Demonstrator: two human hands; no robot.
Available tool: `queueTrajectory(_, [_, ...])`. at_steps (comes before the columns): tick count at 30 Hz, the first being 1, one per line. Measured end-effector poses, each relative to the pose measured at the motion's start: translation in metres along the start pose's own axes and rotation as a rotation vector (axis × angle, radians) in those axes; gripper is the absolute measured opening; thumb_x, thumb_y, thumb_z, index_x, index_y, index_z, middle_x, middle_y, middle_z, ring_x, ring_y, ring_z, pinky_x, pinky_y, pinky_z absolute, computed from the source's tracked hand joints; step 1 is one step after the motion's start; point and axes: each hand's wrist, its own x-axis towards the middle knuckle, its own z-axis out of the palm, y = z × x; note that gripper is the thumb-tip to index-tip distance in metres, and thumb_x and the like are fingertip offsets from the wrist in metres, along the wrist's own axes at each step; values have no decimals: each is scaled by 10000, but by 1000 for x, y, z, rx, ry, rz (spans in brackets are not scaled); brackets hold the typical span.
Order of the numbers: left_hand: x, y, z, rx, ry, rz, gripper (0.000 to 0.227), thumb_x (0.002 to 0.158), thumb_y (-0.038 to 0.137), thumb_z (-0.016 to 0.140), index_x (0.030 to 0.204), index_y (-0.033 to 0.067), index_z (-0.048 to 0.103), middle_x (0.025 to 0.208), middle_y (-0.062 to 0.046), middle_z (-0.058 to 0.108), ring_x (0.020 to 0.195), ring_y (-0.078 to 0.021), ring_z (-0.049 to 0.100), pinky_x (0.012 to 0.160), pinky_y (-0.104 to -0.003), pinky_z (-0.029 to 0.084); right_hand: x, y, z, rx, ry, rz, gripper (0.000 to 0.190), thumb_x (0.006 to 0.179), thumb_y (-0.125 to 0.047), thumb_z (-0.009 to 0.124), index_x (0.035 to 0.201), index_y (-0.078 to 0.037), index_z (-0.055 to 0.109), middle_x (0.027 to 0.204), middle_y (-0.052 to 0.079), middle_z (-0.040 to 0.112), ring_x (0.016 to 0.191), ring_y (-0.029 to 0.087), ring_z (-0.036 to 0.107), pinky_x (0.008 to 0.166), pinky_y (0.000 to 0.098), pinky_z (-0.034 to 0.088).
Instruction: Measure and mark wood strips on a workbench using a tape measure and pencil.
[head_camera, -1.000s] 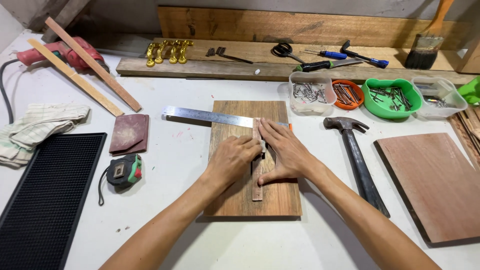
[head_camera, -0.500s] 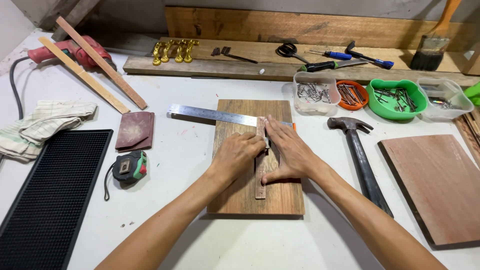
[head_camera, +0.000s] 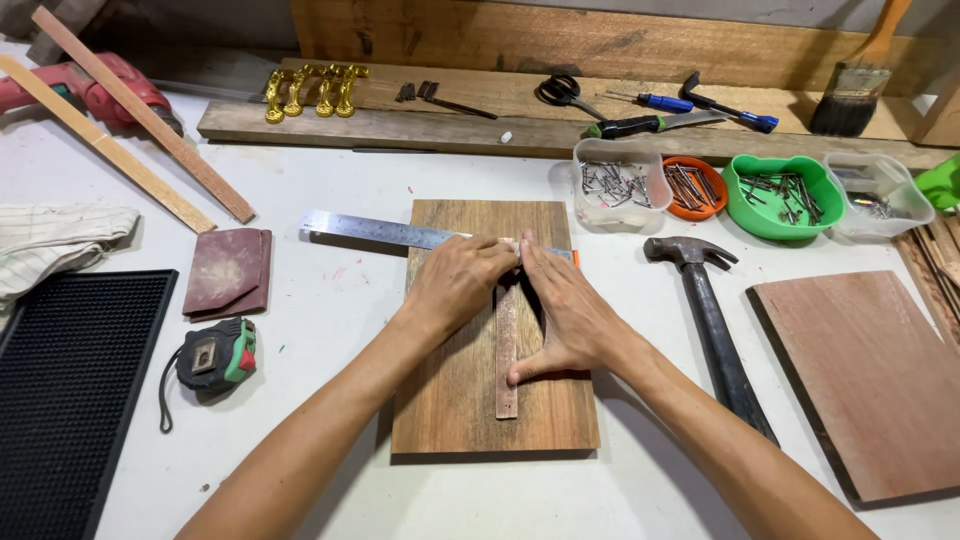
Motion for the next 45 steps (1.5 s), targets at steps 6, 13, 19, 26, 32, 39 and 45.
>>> queueTrajectory(6, [-42, 66, -57, -60, -101, -18, 108, 911, 140, 657, 950, 87, 742, 940, -46, 758, 899, -175, 712, 724, -335, 559, -1, 1, 2, -80, -13, -29, 1520, 488, -921, 735, 1549, 63, 271, 1666, 233, 222, 1546, 392, 219, 1253, 499, 206])
queueTrajectory(13, [-62, 89, -79, -42, -120, 12, 71, 899, 151, 668, 902, 102, 719, 962, -15, 757, 978, -170, 709, 763, -347, 559, 0, 1, 2, -109, 16, -75, 1515, 473, -880, 763, 1538, 87, 286, 1644, 239, 236, 1521, 390, 215, 1230, 485, 215])
queueTrajectory(19, [-42, 60, -50, 2, -164, -55, 80, 923, 129, 659, 936, 105, 734, 951, -30, 767, 945, -163, 711, 752, -332, 558, -1, 5, 5, -106, 25, -77, 1527, 496, -910, 748, 1532, 98, 255, 1653, 254, 228, 1537, 394, 223, 1247, 491, 208])
queueTrajectory(26, [6, 2, -2, 74, -179, -112, 172, 991, 179, 641, 872, 93, 730, 861, -94, 761, 624, -149, 648, 478, -290, 494, -1, 7, 10, -9, 36, -12, 1697, 417, -981, 659, 1578, 116, 85, 1649, 344, 119, 1515, 462, 211, 1241, 526, 207])
queueTrajectory(32, [21, 3, -8, 105, -266, -174, 240, 1024, 199, 621, 833, 89, 716, 737, -89, 733, 579, -147, 593, 469, -292, 460, -3, 9, 11, 19, 39, -13, 1704, 460, -1002, 630, 1582, 141, 50, 1664, 355, 91, 1539, 465, 202, 1261, 531, 203])
queueTrajectory(39, [-8, 36, -38, -72, -206, -176, 131, 967, 126, 618, 1001, 102, 742, 878, -117, 774, 710, -213, 693, 538, -352, 551, -2, -2, -2, -19, 46, -64, 1519, 517, -903, 734, 1587, 52, 234, 1660, 247, 243, 1548, 387, 250, 1267, 484, 219])
queueTrajectory(45, [-43, 75, -73, -50, -56, -56, 80, 896, 102, 662, 882, 70, 733, 967, -139, 772, 925, -277, 735, 766, -421, 579, -3, -7, -5, -61, 39, -76, 1410, 520, -827, 804, 1553, 13, 340, 1658, 196, 282, 1536, 367, 235, 1239, 473, 222])
